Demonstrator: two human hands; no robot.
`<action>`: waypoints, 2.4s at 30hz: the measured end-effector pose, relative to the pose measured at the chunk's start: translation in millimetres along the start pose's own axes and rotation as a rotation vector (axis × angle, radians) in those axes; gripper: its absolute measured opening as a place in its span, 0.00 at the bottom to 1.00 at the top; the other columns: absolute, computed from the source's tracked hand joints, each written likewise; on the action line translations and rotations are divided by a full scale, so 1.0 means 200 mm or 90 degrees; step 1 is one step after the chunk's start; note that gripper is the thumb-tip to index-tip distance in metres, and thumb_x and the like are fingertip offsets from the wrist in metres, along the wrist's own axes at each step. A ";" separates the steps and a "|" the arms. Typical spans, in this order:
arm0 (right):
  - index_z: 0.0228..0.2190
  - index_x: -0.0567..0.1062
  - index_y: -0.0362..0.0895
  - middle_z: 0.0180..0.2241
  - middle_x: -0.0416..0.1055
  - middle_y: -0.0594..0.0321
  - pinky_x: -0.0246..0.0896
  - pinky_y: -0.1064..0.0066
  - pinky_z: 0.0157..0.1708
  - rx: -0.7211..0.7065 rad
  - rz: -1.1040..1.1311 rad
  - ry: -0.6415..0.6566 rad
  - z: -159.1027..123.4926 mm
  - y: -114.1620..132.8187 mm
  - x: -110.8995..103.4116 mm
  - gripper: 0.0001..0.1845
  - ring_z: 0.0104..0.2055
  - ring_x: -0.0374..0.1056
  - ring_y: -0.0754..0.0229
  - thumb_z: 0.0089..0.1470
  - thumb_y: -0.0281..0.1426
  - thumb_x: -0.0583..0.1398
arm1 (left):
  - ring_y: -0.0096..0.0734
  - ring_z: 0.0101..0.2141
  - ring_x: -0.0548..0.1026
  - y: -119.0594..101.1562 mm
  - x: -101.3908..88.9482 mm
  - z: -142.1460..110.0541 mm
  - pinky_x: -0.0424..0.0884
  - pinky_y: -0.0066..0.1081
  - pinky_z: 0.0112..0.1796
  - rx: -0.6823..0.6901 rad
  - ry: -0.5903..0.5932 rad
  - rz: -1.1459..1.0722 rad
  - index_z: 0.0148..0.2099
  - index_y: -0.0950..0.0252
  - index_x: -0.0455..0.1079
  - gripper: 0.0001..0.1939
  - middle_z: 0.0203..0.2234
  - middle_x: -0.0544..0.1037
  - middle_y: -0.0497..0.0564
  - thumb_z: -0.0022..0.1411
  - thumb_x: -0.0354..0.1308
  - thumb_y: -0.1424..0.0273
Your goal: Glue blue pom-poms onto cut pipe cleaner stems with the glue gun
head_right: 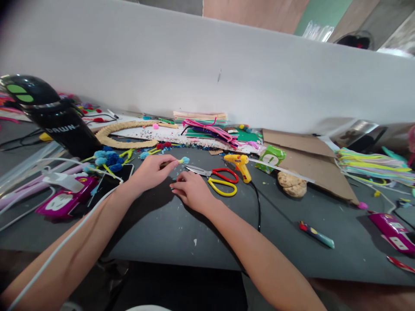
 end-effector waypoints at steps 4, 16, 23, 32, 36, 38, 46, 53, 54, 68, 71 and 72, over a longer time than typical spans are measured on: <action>0.36 0.77 0.43 0.39 0.70 0.56 0.57 0.65 0.42 -0.005 -0.022 0.009 0.02 0.01 0.04 0.10 0.41 0.63 0.56 0.63 0.33 0.56 | 0.29 0.27 0.71 0.01 0.02 0.00 0.61 0.28 0.30 -0.004 0.008 -0.004 0.36 0.65 0.74 0.18 0.28 0.79 0.50 0.67 0.49 0.60; 0.45 0.69 0.42 0.41 0.72 0.55 0.63 0.66 0.43 0.140 0.150 -0.062 -0.08 -0.14 -0.22 0.11 0.42 0.68 0.58 0.63 0.26 0.52 | 0.28 0.27 0.69 0.00 0.04 -0.01 0.60 0.27 0.29 -0.008 0.011 -0.070 0.35 0.65 0.73 0.19 0.25 0.75 0.48 0.68 0.49 0.58; 0.36 0.77 0.43 0.36 0.74 0.60 0.62 0.69 0.37 0.184 0.100 -0.013 -0.15 -0.27 -0.30 0.11 0.36 0.69 0.59 0.55 0.22 0.56 | 0.26 0.24 0.64 -0.01 0.04 -0.01 0.57 0.27 0.27 -0.016 0.008 -0.081 0.34 0.66 0.72 0.19 0.22 0.71 0.46 0.67 0.49 0.57; 0.41 0.77 0.44 0.40 0.70 0.56 0.59 0.64 0.43 0.142 -0.056 -0.035 -0.08 -0.27 -0.19 0.09 0.43 0.64 0.55 0.60 0.29 0.58 | 0.26 0.24 0.65 0.00 0.03 -0.01 0.57 0.27 0.27 -0.021 -0.012 -0.077 0.35 0.65 0.72 0.18 0.22 0.72 0.47 0.68 0.49 0.58; 0.39 0.77 0.44 0.41 0.68 0.55 0.57 0.65 0.41 0.125 -0.129 -0.012 -0.02 -0.25 -0.13 0.08 0.42 0.61 0.55 0.60 0.28 0.57 | 0.27 0.25 0.67 -0.01 0.03 -0.01 0.59 0.28 0.28 -0.013 -0.012 -0.067 0.36 0.65 0.73 0.18 0.24 0.75 0.48 0.68 0.49 0.58; 0.37 0.76 0.44 0.41 0.68 0.54 0.56 0.65 0.40 0.137 -0.146 -0.005 -0.01 -0.26 -0.11 0.07 0.41 0.61 0.55 0.60 0.28 0.58 | 0.28 0.25 0.67 -0.01 0.04 -0.01 0.59 0.28 0.28 -0.010 -0.013 -0.064 0.36 0.65 0.74 0.19 0.24 0.75 0.48 0.68 0.49 0.58; 0.37 0.69 0.42 0.38 0.70 0.54 0.58 0.66 0.39 0.178 -0.024 -0.020 -0.07 -0.28 -0.23 0.09 0.39 0.64 0.57 0.64 0.28 0.50 | 0.27 0.23 0.65 0.00 0.04 -0.02 0.58 0.27 0.27 -0.018 -0.011 -0.055 0.36 0.65 0.73 0.18 0.22 0.73 0.47 0.68 0.49 0.58; 0.35 0.79 0.45 0.31 0.77 0.61 0.64 0.70 0.30 0.323 0.247 0.293 -0.38 -0.42 -0.44 0.11 0.30 0.71 0.59 0.52 0.37 0.62 | 0.26 0.23 0.64 -0.01 0.04 -0.02 0.56 0.27 0.26 -0.015 -0.001 -0.051 0.34 0.65 0.72 0.18 0.21 0.71 0.47 0.68 0.49 0.58; 0.36 0.81 0.45 0.31 0.78 0.60 0.66 0.69 0.30 0.368 0.262 0.306 -0.43 -0.47 -0.48 0.13 0.30 0.72 0.58 0.51 0.38 0.62 | 0.26 0.23 0.64 -0.01 0.04 -0.02 0.56 0.27 0.25 -0.015 -0.002 -0.052 0.34 0.65 0.72 0.18 0.21 0.71 0.47 0.68 0.49 0.58; 0.40 0.82 0.42 0.39 0.80 0.53 0.66 0.66 0.33 0.620 0.007 -0.053 -0.67 -0.90 -0.80 0.27 0.36 0.74 0.51 0.43 0.48 0.67 | 0.26 0.23 0.64 -0.01 0.05 -0.02 0.57 0.27 0.26 -0.023 0.000 -0.061 0.34 0.65 0.72 0.17 0.21 0.70 0.46 0.67 0.50 0.59; 0.36 0.82 0.41 0.34 0.80 0.55 0.63 0.69 0.29 0.598 0.054 -0.083 -0.59 -0.88 -0.71 0.30 0.34 0.73 0.53 0.41 0.53 0.67 | 0.26 0.22 0.64 -0.01 0.05 -0.02 0.57 0.27 0.26 -0.019 -0.002 -0.059 0.34 0.65 0.72 0.17 0.21 0.71 0.46 0.67 0.50 0.59; 0.35 0.82 0.41 0.31 0.79 0.56 0.62 0.70 0.28 0.590 0.076 -0.095 -0.56 -0.87 -0.66 0.30 0.32 0.72 0.55 0.41 0.53 0.67 | 0.26 0.22 0.64 -0.01 0.05 -0.02 0.57 0.27 0.26 -0.016 -0.004 -0.059 0.34 0.65 0.72 0.17 0.21 0.71 0.46 0.67 0.50 0.59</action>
Point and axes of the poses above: each hand's wrist, its own z-axis towards the middle knuckle, its own x-axis out of the palm, y = z × x, the point moved 8 cm from there along z, towards the middle knuckle
